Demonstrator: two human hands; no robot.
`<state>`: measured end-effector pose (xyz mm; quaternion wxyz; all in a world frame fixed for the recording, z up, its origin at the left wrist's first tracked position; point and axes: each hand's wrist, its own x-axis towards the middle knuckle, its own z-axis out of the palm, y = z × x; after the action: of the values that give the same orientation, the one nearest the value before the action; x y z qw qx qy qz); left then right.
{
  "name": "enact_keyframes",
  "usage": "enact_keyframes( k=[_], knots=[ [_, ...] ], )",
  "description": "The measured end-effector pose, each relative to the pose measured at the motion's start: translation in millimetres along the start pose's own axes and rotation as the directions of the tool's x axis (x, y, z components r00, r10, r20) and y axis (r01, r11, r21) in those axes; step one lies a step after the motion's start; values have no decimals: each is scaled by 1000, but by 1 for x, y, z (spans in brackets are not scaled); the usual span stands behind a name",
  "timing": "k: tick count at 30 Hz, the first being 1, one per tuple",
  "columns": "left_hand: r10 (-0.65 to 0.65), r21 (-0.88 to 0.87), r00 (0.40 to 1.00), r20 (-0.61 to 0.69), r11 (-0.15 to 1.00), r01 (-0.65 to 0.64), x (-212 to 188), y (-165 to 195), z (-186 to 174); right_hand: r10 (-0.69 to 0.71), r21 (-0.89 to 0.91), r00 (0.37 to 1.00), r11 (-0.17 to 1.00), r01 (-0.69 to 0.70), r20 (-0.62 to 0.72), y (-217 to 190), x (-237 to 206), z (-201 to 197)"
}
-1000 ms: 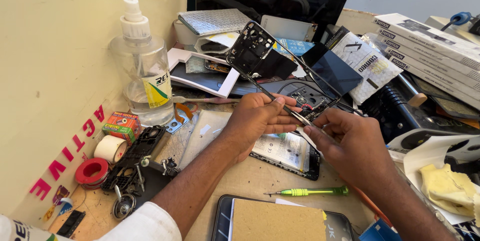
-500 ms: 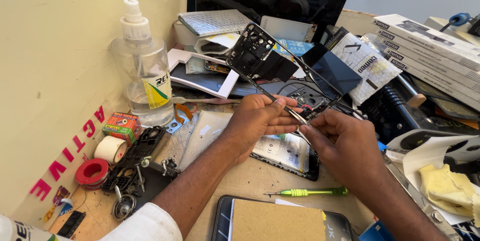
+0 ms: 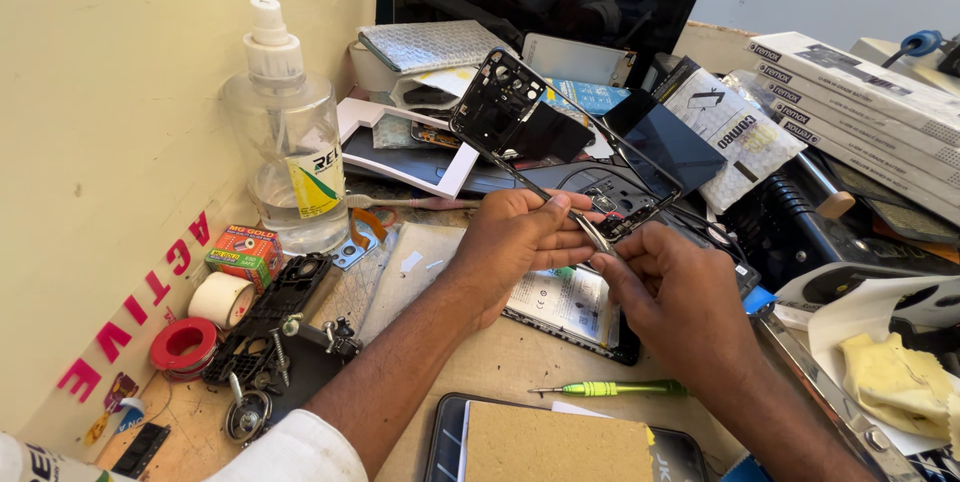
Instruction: The person works at a cluttered repair bench, holding a disassembled phone frame and using tweezers and a screwdriver to manipulate small internal components and screws. They reposition the phone chassis repeatedly, pry and adjust parts inside the frame, and continue working on the device throughout the clip.
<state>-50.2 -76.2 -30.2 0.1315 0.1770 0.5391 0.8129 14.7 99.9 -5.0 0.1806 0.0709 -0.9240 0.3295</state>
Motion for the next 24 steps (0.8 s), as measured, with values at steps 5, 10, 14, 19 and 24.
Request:
enact_keyframes(
  k=[5, 10, 14, 19, 24],
  knots=[
    [2, 7, 1000, 10, 1000, -2, -1, 2, 1, -18, -5, 1000, 1000, 17, -18, -3, -1, -2],
    [-9, -5, 1000, -27, 1000, 9, -2, 2, 5, 16, 7, 1000, 1000, -16, -21, -7, -3, -2],
    [-23, -11, 998, -63, 1000, 22, -3, 1, 13, 25, 14, 999, 1000, -25, -27, -8, -2, -2],
    [-57, -45, 992, -114, 998, 52, -5, -2, 20, 14, 11, 1000, 1000, -14, -27, -5, 0, -3],
    [-36, -55, 995, -90, 998, 31, -5, 0, 19, 19, 89, 1000, 996, -19, 1, -7, 1, -7]
  ],
)
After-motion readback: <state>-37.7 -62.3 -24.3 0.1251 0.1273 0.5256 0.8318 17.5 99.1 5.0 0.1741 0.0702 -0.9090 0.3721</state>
